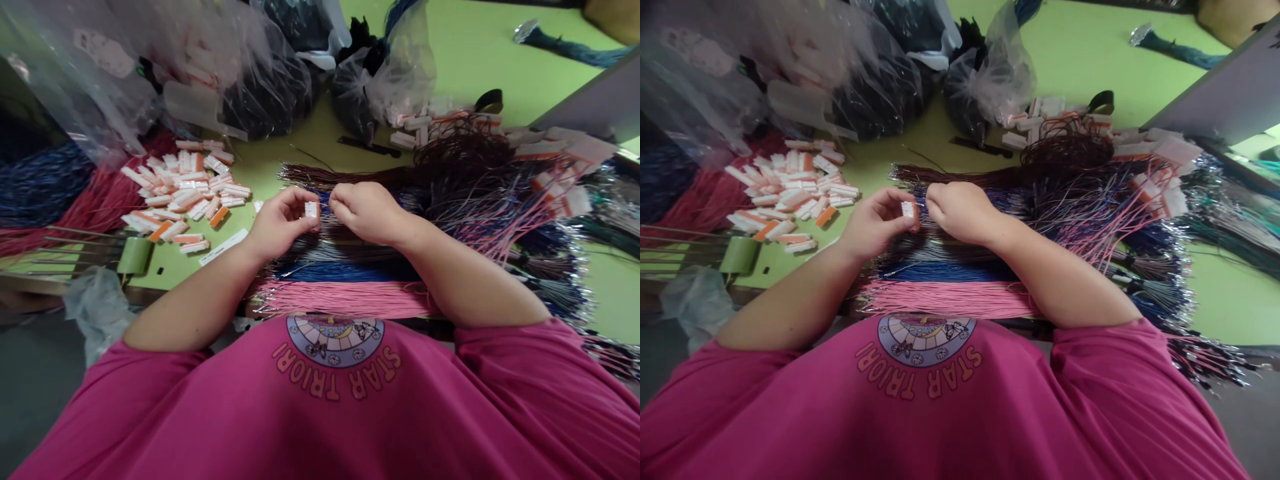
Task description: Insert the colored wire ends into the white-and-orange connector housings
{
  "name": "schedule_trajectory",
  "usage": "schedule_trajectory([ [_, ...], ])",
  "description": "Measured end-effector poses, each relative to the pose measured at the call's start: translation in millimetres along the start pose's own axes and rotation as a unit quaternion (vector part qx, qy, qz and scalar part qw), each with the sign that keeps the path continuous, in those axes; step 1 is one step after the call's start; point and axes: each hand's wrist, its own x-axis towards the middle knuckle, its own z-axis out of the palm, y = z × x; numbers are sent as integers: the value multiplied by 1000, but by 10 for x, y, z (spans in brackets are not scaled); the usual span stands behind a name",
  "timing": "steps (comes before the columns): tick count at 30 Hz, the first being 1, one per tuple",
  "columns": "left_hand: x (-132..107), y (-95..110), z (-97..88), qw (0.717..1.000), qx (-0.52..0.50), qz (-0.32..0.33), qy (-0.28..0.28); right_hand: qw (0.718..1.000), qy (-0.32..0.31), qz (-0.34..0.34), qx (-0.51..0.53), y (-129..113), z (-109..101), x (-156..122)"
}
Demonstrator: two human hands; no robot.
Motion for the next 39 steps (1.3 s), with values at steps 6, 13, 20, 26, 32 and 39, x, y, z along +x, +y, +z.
schedule_trajectory([
  [6, -13, 2, 18, 1000, -10, 0, -10, 999, 7, 1, 36, 4, 55, 14],
  [13, 53, -166, -39, 998, -18, 46, -47, 999, -15, 32, 7, -114, 171, -8],
  [20, 161, -163, -153, 995, -21, 97, 26, 994, 78, -35, 73, 118, -1, -33],
  [26, 260, -81, -271, 987, -66, 88, 120, 997, 67, -3, -27, 528, -252, -54],
  [32, 278, -128, -241, 986, -47, 102, 120, 987, -85, 52, -127, 460, 47, 89],
  [39, 251, -126, -207, 988, -54, 92, 114, 980, -75, 76, -170, 559, 7, 89],
])
